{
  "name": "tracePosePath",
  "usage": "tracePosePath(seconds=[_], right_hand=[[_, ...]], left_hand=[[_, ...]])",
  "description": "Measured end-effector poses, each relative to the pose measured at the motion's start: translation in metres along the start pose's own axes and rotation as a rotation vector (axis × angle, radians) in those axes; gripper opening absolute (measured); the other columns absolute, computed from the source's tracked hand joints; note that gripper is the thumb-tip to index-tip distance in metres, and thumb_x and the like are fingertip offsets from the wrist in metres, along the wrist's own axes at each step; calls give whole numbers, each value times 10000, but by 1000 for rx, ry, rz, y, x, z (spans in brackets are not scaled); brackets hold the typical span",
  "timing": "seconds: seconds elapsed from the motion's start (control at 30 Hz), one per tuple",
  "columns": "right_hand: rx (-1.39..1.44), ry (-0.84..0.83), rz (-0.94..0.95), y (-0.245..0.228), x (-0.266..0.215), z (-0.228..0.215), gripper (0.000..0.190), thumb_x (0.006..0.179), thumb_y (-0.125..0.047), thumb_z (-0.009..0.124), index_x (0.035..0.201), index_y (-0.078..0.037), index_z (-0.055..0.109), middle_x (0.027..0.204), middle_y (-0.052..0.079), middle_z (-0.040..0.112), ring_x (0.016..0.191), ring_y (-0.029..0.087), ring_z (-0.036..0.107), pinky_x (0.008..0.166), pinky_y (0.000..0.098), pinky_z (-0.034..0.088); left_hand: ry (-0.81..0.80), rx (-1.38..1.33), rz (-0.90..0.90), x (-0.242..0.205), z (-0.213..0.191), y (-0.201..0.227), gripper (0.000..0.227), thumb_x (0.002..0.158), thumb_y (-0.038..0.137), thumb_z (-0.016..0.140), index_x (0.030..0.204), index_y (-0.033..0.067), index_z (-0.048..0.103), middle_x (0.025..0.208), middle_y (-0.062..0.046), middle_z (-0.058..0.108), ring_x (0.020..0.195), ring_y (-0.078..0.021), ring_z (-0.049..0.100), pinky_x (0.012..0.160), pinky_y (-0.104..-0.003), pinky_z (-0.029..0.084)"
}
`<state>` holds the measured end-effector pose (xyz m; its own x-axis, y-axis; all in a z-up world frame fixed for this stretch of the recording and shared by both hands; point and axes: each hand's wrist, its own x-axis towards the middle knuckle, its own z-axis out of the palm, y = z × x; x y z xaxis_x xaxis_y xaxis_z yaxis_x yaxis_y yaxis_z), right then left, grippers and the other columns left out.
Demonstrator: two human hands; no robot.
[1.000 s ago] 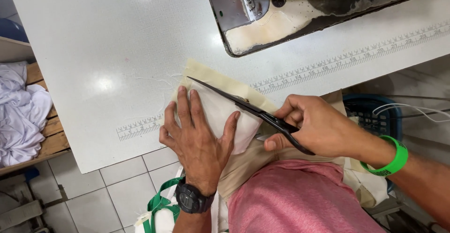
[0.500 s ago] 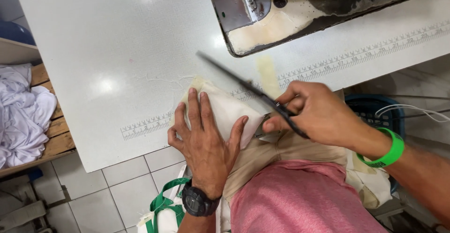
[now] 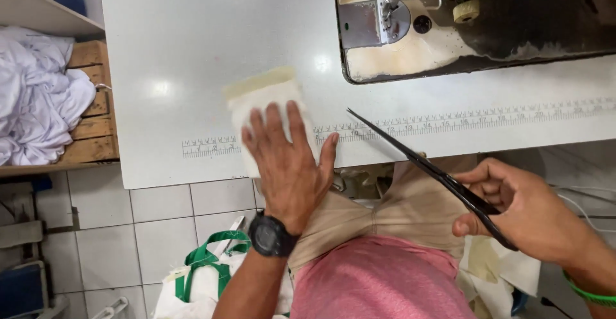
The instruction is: A person uses large fabric scissors to cut a long, folded strip of light-colored fabric into smaller rectangular pieces on a work table.
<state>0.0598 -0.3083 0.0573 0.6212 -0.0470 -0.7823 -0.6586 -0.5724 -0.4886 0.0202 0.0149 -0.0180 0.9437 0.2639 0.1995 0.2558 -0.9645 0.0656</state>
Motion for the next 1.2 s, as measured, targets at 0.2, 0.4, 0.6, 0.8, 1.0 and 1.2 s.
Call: tracePosePath(seconds=[0.2,0.4,0.6,0.8,1.0,1.2], right_hand=[[-33,-117,85,60,20,-35,673,617,164,1105,1222,43,837,957,255,900,874,349,761,812,486,587],[193,-226,70,71,18,-10,577,679,185,1048,1200,81,824,916,252,800,866,344,688,767,506,554],[132,-256,-148,31,17,14,403,768,101,1004,1121,50,817,755,174,839,695,205,740,692,342,611],[96,-108,-14,25,12,18,405,687,78,1068,1015,71,830,684,233,883,694,237,742,624,378,523],[254,-150,4,27,16,14,306,838,180,884,1124,168,777,637,237,665,688,400,878,779,477,762],[101,-274,-191,0,20,34,469,784,93,1005,1187,17,777,739,76,692,736,155,749,766,317,614]], left_hand=[[27,-573,731,13,-15,-37,324,1115,139,705,1421,40,666,1454,-225,634,1471,-494,542,1275,-659,405],[-64,-566,849,10,-6,-46,417,1146,225,682,1528,79,600,1537,-228,595,1535,-491,490,1317,-672,366],[-40,-553,894,11,-5,-48,440,1145,274,701,1528,80,607,1543,-224,601,1519,-502,507,1304,-687,383],[-41,-542,891,10,-7,-48,419,1144,282,704,1506,85,624,1525,-209,609,1502,-493,529,1289,-670,398],[-24,-520,899,9,-5,-50,441,1141,288,723,1522,98,610,1539,-203,610,1507,-491,532,1296,-668,403],[-34,-541,932,9,-3,-51,487,1142,312,739,1552,105,576,1551,-212,607,1513,-499,529,1299,-688,401]])
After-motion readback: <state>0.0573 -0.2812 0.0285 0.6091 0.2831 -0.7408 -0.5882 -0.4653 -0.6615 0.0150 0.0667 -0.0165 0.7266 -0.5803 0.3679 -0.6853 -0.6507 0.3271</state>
